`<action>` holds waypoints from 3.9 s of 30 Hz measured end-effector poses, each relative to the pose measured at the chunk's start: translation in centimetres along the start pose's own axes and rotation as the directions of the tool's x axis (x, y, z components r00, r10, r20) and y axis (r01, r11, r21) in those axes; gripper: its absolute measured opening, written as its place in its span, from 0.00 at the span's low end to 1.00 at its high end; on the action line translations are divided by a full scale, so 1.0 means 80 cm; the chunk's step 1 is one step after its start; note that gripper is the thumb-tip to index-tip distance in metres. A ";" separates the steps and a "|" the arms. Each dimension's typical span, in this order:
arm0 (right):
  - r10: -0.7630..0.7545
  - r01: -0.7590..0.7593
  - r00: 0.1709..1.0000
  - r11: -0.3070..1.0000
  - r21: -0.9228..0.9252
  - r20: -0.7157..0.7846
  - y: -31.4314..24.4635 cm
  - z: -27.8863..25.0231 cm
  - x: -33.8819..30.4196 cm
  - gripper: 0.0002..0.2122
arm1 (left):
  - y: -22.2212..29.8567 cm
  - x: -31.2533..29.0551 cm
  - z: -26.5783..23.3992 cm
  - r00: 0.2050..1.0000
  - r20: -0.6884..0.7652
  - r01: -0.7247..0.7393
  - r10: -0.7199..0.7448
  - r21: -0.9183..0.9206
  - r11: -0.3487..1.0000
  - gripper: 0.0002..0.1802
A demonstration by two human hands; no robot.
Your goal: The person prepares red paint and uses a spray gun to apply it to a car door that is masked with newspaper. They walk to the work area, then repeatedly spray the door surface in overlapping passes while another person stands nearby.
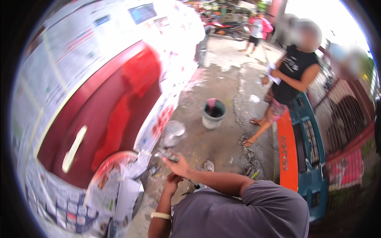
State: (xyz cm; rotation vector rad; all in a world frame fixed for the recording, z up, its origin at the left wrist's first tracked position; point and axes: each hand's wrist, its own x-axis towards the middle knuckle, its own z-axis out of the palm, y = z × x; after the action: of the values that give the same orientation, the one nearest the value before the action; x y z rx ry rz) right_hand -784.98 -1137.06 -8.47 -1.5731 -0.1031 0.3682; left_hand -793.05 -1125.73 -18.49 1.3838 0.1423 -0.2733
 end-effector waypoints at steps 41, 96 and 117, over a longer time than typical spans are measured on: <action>-0.245 0.277 0.958 0.925 -0.260 0.148 -0.004 -0.049 -0.091 0.24 | 0.040 -0.073 0.010 0.989 0.116 0.047 -0.096 0.370 0.928 0.17; -0.226 0.309 0.899 0.934 -0.179 0.375 0.059 -0.029 -0.097 0.24 | -0.073 -0.047 -0.019 0.877 0.436 -0.465 0.204 0.658 0.593 0.31; -0.165 0.163 0.982 0.986 0.030 0.096 -0.009 0.036 -0.013 0.16 | 0.010 -0.046 -0.008 1.000 0.006 -0.024 0.025 -0.119 0.993 0.14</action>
State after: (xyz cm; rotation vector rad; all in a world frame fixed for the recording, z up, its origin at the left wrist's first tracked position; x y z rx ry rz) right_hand -786.69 -1134.62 -7.54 -1.5124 -0.3019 0.3162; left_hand -796.32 -1124.54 -16.86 1.2653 0.1333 -0.2451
